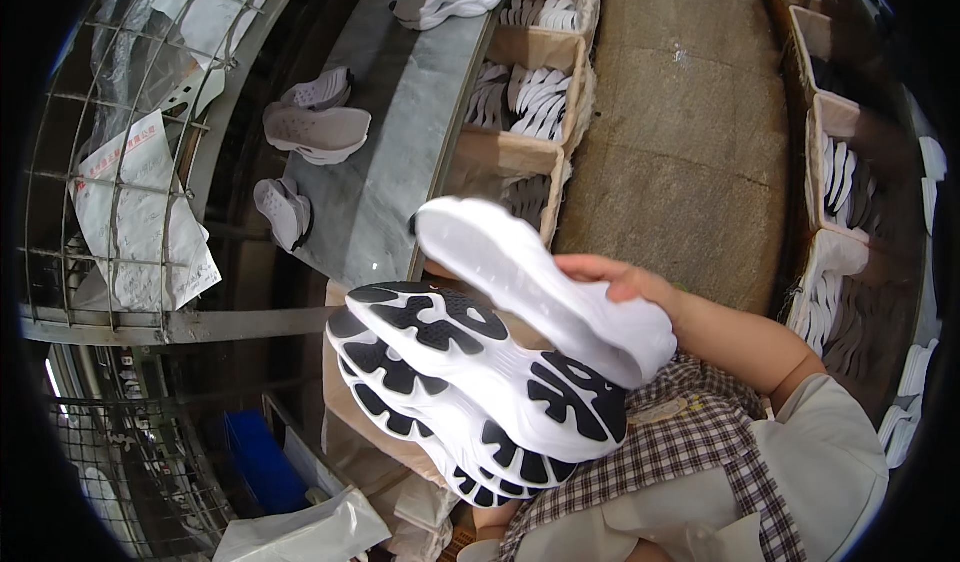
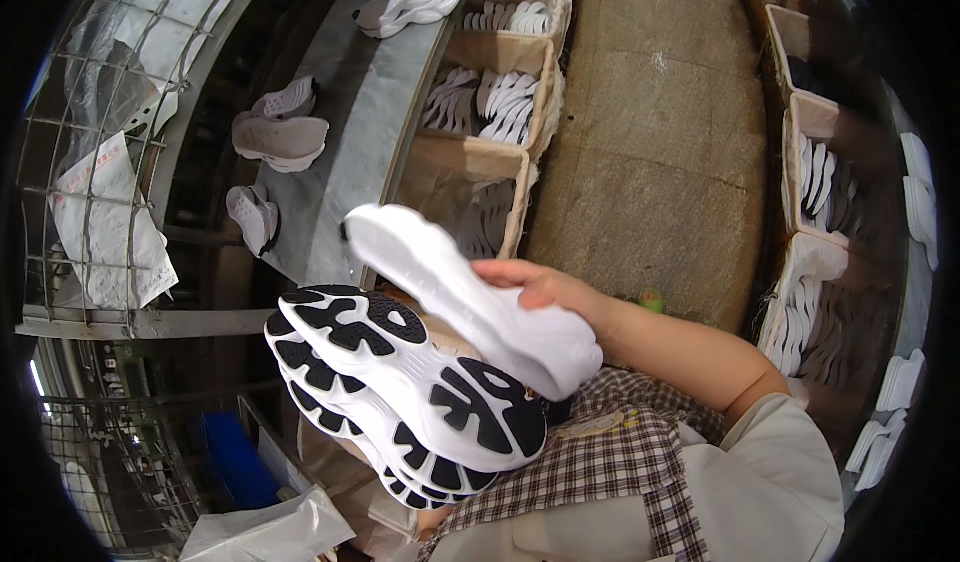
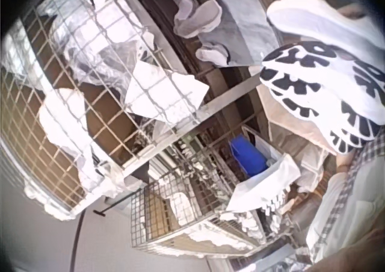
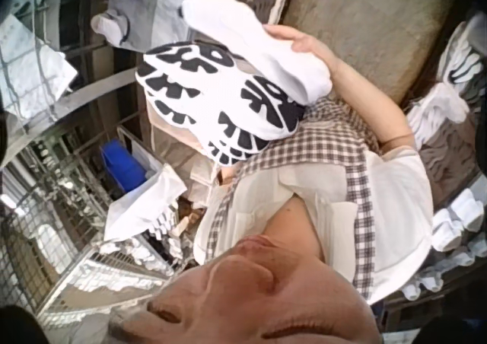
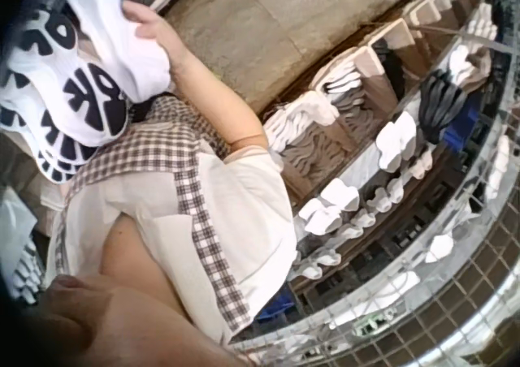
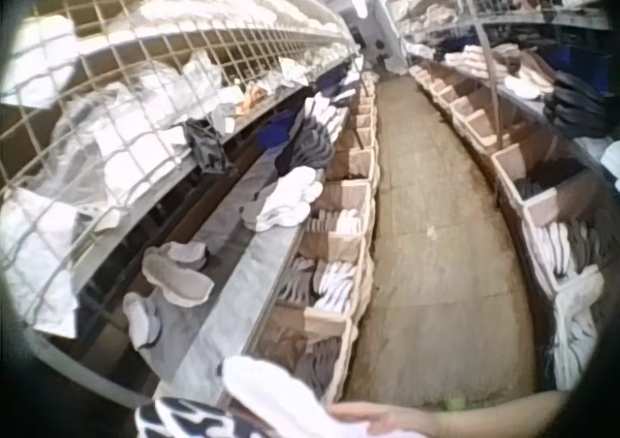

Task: The person picks up pairs of slippers from a shelf, turns them over to inspect the soles, and places them into a large bin. The person handles both gray and white slippers, moving them from the shelf to the bin.

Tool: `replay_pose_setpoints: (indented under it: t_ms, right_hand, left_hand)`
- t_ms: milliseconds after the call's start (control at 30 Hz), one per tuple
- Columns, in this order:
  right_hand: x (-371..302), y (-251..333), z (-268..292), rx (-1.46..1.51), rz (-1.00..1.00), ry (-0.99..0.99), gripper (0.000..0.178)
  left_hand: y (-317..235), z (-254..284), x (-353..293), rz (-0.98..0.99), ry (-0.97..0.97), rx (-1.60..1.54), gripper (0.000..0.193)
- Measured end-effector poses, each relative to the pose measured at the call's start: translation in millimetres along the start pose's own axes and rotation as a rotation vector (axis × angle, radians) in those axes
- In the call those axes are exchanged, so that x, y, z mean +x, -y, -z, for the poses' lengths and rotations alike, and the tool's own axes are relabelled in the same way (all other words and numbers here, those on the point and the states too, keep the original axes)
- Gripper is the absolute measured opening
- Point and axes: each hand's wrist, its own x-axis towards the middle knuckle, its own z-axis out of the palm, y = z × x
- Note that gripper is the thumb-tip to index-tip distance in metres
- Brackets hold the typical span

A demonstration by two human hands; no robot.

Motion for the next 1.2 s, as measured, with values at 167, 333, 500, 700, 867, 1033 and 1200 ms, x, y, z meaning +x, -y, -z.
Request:
replay_pose_setpoints:
  t_ms: [167,333,500,700,867,1033,1200]
  right_hand:
    - [1.5,-18.5,18.8,-0.056,-0.105,0.015,0.081]
    - [0.3,-35.0,37.6,0.436,-0.147,0.04,0.076]
    - [3.2,-28.7,40.8,0.417,-0.191,0.083,0.076]
    - [19.3,-39.4,44.6,0.051,-0.276,-0.019,0.072]
    - [23.4,-54.3,69.5,0.399,-0.397,0.029,0.072]
    - [21.0,-64.3,74.5,0.628,-0.399,0.028,0.074]
    - [19.4,-70.8,65.3,0.595,-0.471,-0.049,0.077]
  left_hand:
    - [8.3,0.1,-10.3,0.042,0.064,-0.114,0.065]
    - [19.9,0.5,-31.6,0.066,0.138,-0.266,0.066]
    - [26.2,-3.5,-41.3,0.033,0.169,-0.33,0.067]
    - [26.5,-8.2,-38.8,0.016,0.133,-0.266,0.069]
    - [31.2,-7.1,-53.6,-0.012,0.221,-0.348,0.07]
    - [50.8,10.4,-65.5,-0.25,0.411,-0.669,0.067]
    - [56.4,22.1,-80.9,-0.368,0.498,-0.776,0.065]
